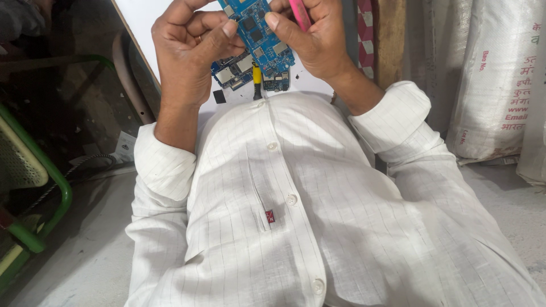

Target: The person sits at a workbench holding a disassembled phone motherboard and cleans it using a pink toothbrush, brushing different areas of the board and turning it over. Other phone parts, batteries, and a screwdriver lie on the white work surface around them.

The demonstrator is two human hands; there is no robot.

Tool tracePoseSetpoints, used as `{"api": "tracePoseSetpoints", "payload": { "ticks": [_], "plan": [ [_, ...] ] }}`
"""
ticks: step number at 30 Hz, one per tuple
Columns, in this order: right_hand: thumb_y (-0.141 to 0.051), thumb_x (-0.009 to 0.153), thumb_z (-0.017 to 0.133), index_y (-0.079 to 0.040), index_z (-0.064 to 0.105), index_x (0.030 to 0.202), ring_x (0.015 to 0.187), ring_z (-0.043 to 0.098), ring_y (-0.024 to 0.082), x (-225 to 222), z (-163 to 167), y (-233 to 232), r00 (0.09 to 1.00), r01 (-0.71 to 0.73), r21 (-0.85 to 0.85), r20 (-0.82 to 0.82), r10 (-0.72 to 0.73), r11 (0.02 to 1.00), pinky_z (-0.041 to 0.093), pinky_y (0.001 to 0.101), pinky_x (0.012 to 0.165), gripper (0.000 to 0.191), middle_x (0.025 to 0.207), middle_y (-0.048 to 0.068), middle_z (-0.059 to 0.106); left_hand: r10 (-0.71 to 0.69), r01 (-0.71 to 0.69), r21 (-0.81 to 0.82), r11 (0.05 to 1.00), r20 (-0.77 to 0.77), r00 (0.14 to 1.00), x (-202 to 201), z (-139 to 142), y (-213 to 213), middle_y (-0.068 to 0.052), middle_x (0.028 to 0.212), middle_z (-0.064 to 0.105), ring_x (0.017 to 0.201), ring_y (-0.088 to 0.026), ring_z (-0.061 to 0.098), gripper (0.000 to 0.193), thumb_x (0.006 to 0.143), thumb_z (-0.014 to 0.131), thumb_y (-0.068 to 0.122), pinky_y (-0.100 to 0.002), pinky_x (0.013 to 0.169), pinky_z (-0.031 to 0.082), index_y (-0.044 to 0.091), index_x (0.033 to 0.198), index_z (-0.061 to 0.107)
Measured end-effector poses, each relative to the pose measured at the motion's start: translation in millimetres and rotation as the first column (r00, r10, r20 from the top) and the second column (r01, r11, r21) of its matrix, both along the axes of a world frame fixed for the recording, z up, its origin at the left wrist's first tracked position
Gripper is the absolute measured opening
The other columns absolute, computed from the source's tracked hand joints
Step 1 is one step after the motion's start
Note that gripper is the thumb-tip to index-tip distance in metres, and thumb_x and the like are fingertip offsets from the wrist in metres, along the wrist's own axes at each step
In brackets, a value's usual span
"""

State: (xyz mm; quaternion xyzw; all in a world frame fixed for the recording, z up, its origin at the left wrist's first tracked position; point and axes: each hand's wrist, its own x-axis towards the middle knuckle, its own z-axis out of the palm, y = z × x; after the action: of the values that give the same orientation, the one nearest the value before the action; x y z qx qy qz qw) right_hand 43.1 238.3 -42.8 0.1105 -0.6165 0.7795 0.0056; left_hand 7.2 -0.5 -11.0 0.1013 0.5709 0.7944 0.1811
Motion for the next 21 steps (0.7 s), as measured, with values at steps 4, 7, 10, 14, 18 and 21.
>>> {"api": "tracePoseSetpoints", "payload": {
  "ticks": [4,7,10,14,18,21],
  "plan": [
    [-0.010,0.111,0.071,0.002,0.068,0.114,0.087,0.071,0.009,-0.7,1.0,1.2,0.999,0.003,0.052,-0.038,-0.001,0.999,0.060,0.0224,0.080,0.012,0.104,0.008,0.074,-0.003,0.003,-0.001,1.000,-0.044,0.999,-0.9,-0.6,0.8,-0.017,0.100,0.078,0.085,-0.021,0.079,0.028,0.107,0.077,0.001,-0.033,0.078,0.071,-0.003,0.132,0.064],
    [-0.008,0.111,0.071,0.002,0.068,0.114,0.085,0.071,0.009,-0.1,0.9,1.6,0.998,0.017,0.081,-0.061,-0.012,0.997,0.060,0.0221,0.078,0.011,0.102,0.008,0.074,-0.005,0.004,-0.004,1.000,-0.064,0.998,-1.5,-1.2,0.9,-0.017,0.101,0.078,0.085,-0.021,0.079,0.027,0.107,0.077,0.001,-0.033,0.078,0.071,-0.003,0.131,0.064],
    [-0.007,0.111,0.072,0.003,0.068,0.116,0.086,0.071,0.010,1.5,-0.6,1.0,0.997,0.035,0.084,-0.076,-0.029,0.996,0.060,0.0226,0.079,0.012,0.103,0.009,0.074,-0.008,0.009,0.003,1.000,-0.069,0.998,-1.4,-2.0,0.9,-0.017,0.101,0.078,0.086,-0.021,0.079,0.026,0.108,0.076,0.001,-0.033,0.078,0.071,-0.002,0.132,0.064],
    [-0.007,0.110,0.071,0.003,0.067,0.115,0.082,0.070,0.009,0.4,-4.2,1.7,0.992,0.053,0.131,-0.121,-0.037,0.990,0.060,0.0223,0.074,0.012,0.100,0.010,0.073,-0.011,0.011,-0.002,1.000,-0.082,0.997,-1.2,-3.0,0.7,-0.018,0.100,0.077,0.087,-0.021,0.079,0.025,0.109,0.075,0.002,-0.033,0.078,0.071,-0.002,0.131,0.064],
    [-0.007,0.112,0.070,0.003,0.066,0.117,0.083,0.071,0.010,-0.6,-7.4,2.9,0.988,0.040,0.130,-0.156,-0.019,0.991,0.061,0.0234,0.075,0.012,0.101,0.011,0.073,-0.007,0.007,-0.003,1.000,-0.086,0.996,-1.4,-3.8,1.1,-0.018,0.100,0.077,0.087,-0.021,0.079,0.025,0.109,0.075,0.002,-0.033,0.077,0.071,-0.002,0.131,0.064],
    [-0.008,0.112,0.070,0.003,0.066,0.115,0.081,0.070,0.010,0.4,-8.4,2.9,0.990,0.039,0.128,-0.137,-0.021,0.991,0.060,0.0225,0.071,0.012,0.100,0.010,0.073,-0.006,0.006,-0.006,1.000,-0.081,0.997,-1.2,-3.7,-0.3,-0.018,0.099,0.077,0.087,-0.022,0.079,0.025,0.109,0.075,0.001,-0.033,0.077,0.071,-0.003,0.131,0.064]
  ]
}}
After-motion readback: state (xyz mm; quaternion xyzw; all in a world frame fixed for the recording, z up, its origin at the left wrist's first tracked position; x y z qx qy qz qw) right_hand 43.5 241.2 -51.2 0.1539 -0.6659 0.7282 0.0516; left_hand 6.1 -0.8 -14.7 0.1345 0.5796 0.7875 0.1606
